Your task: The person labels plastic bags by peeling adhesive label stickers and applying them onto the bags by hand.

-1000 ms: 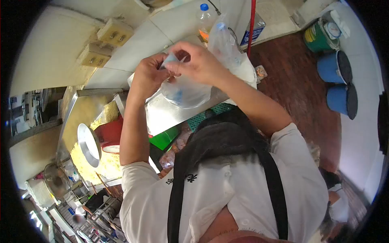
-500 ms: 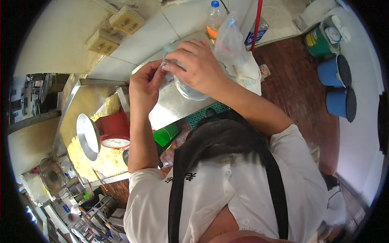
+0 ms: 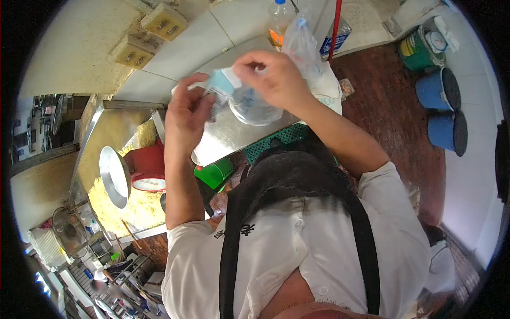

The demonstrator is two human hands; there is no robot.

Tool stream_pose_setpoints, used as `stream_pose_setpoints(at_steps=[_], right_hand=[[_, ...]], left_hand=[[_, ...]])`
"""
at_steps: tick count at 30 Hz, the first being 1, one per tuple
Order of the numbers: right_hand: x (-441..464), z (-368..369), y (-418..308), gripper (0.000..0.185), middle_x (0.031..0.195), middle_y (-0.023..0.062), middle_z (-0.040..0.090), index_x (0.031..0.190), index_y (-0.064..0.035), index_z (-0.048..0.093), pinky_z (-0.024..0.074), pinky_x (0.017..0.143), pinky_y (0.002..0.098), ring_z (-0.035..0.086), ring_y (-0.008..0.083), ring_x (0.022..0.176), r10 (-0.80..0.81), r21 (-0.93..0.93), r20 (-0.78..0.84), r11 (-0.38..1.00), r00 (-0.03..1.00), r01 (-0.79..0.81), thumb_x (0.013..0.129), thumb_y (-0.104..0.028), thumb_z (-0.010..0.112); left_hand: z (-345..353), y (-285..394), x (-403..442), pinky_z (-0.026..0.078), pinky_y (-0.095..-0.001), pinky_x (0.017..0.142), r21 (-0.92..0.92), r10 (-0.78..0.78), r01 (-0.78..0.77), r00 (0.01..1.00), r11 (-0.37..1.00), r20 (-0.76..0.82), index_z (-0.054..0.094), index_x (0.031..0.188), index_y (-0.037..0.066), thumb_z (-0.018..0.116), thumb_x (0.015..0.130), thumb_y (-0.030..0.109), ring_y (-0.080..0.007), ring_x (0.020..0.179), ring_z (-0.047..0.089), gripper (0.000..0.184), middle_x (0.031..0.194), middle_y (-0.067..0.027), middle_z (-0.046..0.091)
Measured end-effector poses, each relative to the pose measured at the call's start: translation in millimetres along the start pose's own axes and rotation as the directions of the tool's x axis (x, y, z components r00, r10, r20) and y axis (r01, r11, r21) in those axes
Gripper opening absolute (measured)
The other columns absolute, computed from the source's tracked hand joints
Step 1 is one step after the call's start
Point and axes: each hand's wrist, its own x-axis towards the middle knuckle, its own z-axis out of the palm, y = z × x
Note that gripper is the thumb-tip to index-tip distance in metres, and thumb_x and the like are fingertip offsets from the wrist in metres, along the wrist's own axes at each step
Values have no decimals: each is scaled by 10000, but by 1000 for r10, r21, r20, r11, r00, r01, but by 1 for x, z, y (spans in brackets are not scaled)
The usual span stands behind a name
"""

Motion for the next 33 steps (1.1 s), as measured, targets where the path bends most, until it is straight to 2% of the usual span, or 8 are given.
stream_pose_setpoints(at_steps=[3, 5, 11, 12, 20, 23, 29, 33], right_hand=[[-15, -25, 15, 150, 858, 66, 679, 981, -9, 676, 496, 732, 295, 617, 133, 787, 192, 161, -264, 975, 945, -153, 910, -141, 686], [-35, -44, 29, 138, 834, 84, 653, 977, -35, 669, 497, 705, 323, 621, 197, 760, -18, -105, -369, 994, 929, -22, 890, -136, 704], [-73, -37, 51, 233, 849, 52, 592, 966, -90, 664, 448, 730, 402, 576, 277, 795, -474, -506, -146, 790, 868, 346, 752, -33, 736], [-76, -29, 47, 262, 841, 52, 595, 955, -87, 670, 443, 724, 396, 576, 273, 780, -495, -512, -95, 768, 863, 384, 719, -10, 751], [-108, 0, 60, 419, 999, 77, 598, 1158, -65, 628, 438, 833, 419, 561, 259, 974, -374, -374, 277, 806, 885, 458, 772, -154, 765], [-95, 14, 64, 450, 1083, 153, 612, 1223, -26, 580, 420, 932, 485, 557, 356, 1048, -270, -291, -274, 938, 923, 188, 906, -331, 674], [-64, 15, 159, 666, 1311, 290, 503, 1375, 43, 412, 380, 1037, 502, 481, 466, 1210, 415, -95, -312, 881, 854, -463, 928, -388, 652], [-75, 15, 106, 900, 1453, 327, 365, 1493, 55, 238, 291, 1127, 523, 369, 487, 1343, 75, -202, -273, 970, 959, -134, 890, -438, 690]], left_hand=[[-22, -50, 21, 526, -345, 737, 315, 84, -29, 983, 949, -164, 678, 984, 19, 621, 940, 77, -228, 798, 688, 93, 888, -144, 693], [-50, -108, 38, 524, -376, 766, 692, 96, -4, 991, 722, -95, 690, 1038, 49, 610, 940, 95, -328, 851, 689, 135, 969, -179, 695], [34, -6, 9, 506, -408, 895, 358, 239, -219, 971, 908, -12, 655, 1212, -2, 711, 896, 225, -390, 1045, 638, 393, 1142, -242, 650], [42, -20, 12, 518, -397, 813, 466, 419, -371, 908, 803, 1, 670, 1181, 1, 758, 859, 261, -359, 922, 655, 423, 1036, -206, 663], [57, -16, 20, 492, -353, 619, 347, 261, -246, 965, 905, 1, 688, 1115, 3, 755, 864, 249, -272, 666, 607, 358, 871, -149, 627], [60, -12, 20, 497, -354, 626, 369, 262, -247, 965, 896, 9, 687, 1114, 4, 749, 873, 257, -275, 669, 613, 355, 883, -149, 632], [60, -10, 20, 505, -348, 635, 368, 258, -245, 966, 897, 16, 689, 1106, 4, 738, 885, 261, -272, 679, 622, 343, 916, -150, 646], [63, -15, 18, 506, -342, 635, 342, 236, -221, 972, 913, -3, 691, 1103, 0, 736, 889, 264, -257, 678, 623, 343, 895, -149, 635]])
